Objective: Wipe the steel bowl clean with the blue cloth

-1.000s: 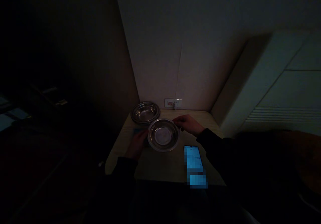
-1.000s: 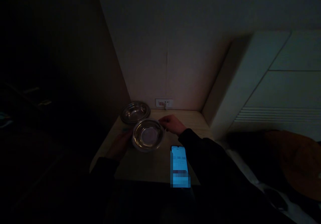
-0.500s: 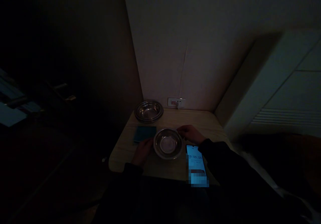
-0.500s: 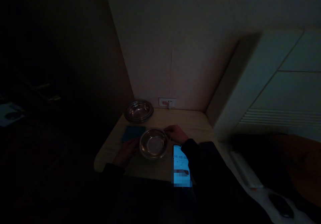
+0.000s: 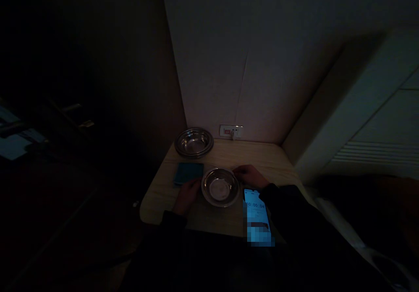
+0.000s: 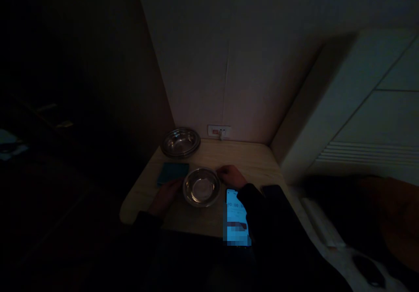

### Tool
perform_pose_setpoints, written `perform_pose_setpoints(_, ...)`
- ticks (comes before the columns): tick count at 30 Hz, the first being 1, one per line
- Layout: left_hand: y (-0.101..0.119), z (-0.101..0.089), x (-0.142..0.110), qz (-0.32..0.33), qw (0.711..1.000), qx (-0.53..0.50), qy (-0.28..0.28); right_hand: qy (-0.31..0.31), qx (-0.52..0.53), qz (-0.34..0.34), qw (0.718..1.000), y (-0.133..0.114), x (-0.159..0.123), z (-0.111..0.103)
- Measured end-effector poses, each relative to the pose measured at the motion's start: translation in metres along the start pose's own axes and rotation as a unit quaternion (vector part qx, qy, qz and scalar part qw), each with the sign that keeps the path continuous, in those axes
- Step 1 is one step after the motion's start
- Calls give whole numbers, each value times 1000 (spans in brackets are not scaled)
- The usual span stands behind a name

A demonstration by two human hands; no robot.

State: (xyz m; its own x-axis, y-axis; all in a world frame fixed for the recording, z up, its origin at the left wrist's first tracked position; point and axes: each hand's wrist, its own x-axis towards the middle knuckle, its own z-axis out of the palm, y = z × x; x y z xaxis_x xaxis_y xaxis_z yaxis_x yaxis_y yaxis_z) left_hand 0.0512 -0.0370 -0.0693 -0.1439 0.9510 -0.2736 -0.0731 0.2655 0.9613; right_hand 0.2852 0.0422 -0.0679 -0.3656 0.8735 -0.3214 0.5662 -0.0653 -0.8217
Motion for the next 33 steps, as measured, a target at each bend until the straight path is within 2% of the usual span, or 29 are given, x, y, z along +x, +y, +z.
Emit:
perform_pose_setpoints(6, 6, -3, 1, 10, 999, 34, 3, -11, -14, 7, 1000, -2, -5, 1)
perform_pose_setpoints(10, 13, -15, -2, 14, 996, 87, 26, -21, -37, -5, 999, -7, -11, -4)
perform_pose_setpoints(14, 26, -37, -5, 29, 981, 180, 69, 0, -82, -35, 996, -15, -11, -15)
perform_pose_setpoints(19, 36, -61, 3, 49, 946, 275, 167, 39, -160, -89, 982, -40, -1, -18)
perform_pose_setpoints(22, 35, -68, 13, 34, 934, 303, 185, 33, -204, -116, 971, -61, 8, -7)
perform_pose_setpoints(27, 28, -72, 33, 3, 933, 319, 169, 16, -264, -133, 955, -93, 30, 23)
perform_pose_setpoints(33, 24, -72, 48, -16, 937, 312, 158, -11, -318, -113, 941, -108, 55, 63)
